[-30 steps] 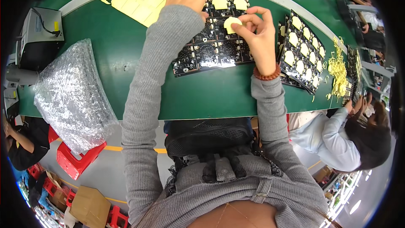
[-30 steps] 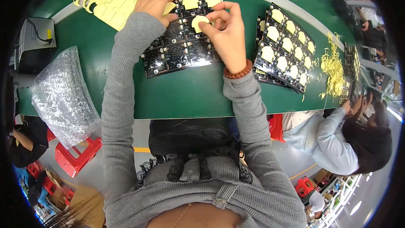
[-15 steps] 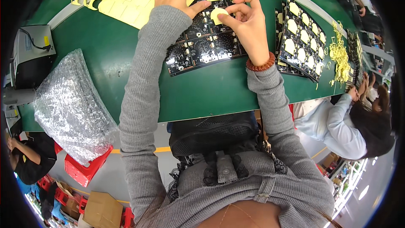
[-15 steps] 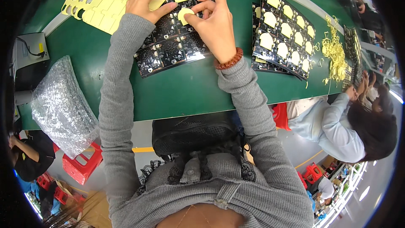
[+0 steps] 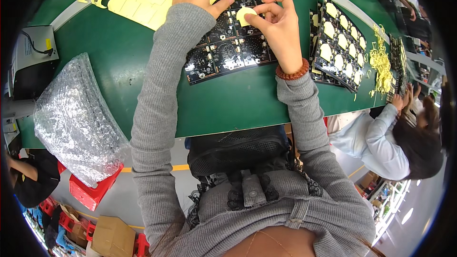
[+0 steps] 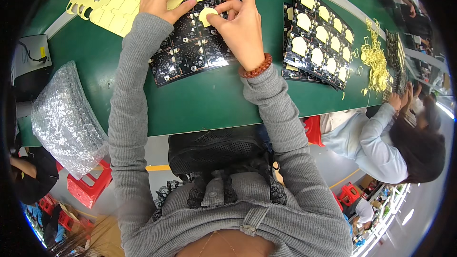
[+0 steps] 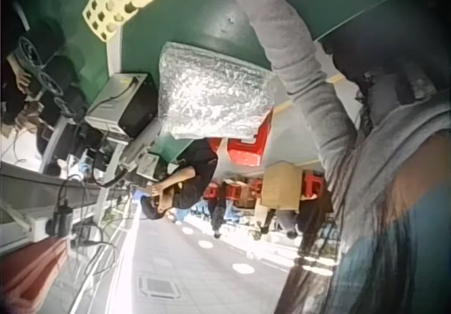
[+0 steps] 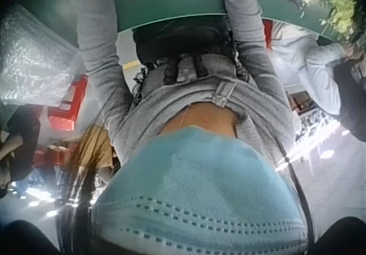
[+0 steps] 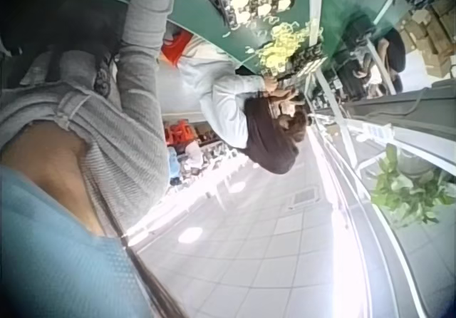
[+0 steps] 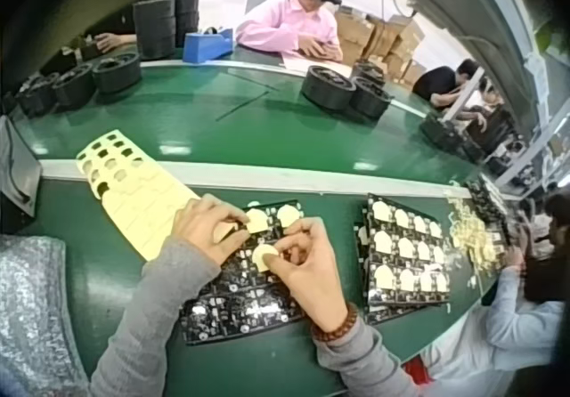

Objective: Peeling small yellow adhesive components from a sheet and applying them to designated spots on circuit boards.

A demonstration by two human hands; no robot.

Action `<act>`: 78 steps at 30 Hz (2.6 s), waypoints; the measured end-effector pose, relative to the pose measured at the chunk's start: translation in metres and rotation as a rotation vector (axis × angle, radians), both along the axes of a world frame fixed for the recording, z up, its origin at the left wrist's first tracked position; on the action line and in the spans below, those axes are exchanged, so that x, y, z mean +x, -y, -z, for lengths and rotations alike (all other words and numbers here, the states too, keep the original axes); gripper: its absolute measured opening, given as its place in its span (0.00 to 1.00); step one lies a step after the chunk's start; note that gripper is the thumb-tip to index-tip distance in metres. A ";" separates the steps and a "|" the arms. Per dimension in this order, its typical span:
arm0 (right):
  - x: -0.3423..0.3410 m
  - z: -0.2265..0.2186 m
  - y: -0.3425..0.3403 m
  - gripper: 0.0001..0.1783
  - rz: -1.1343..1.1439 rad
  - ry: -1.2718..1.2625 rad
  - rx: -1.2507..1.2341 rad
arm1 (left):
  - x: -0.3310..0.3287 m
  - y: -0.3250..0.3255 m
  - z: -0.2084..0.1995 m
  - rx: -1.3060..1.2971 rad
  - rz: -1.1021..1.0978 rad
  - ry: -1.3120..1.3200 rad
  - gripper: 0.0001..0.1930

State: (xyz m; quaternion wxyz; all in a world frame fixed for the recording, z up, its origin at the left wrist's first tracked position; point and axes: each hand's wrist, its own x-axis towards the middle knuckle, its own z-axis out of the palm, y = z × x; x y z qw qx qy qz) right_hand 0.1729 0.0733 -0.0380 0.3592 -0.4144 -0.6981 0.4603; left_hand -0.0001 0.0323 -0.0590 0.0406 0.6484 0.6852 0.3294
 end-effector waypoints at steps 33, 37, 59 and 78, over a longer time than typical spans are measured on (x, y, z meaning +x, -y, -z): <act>0.003 -0.012 0.022 0.12 -0.054 0.271 0.876 | -0.035 0.010 -0.005 0.067 -0.861 -0.430 0.34; 0.005 -0.008 0.029 0.10 -0.069 0.312 0.792 | -0.048 0.013 0.004 -0.140 -1.013 -0.403 0.40; -0.043 -0.004 0.003 0.22 -0.132 0.094 0.352 | -0.040 0.009 -0.015 0.193 -0.424 0.951 0.44; -0.033 -0.035 -0.014 0.15 -0.142 -0.576 -0.274 | -0.012 0.014 -0.052 -0.009 0.047 1.718 0.19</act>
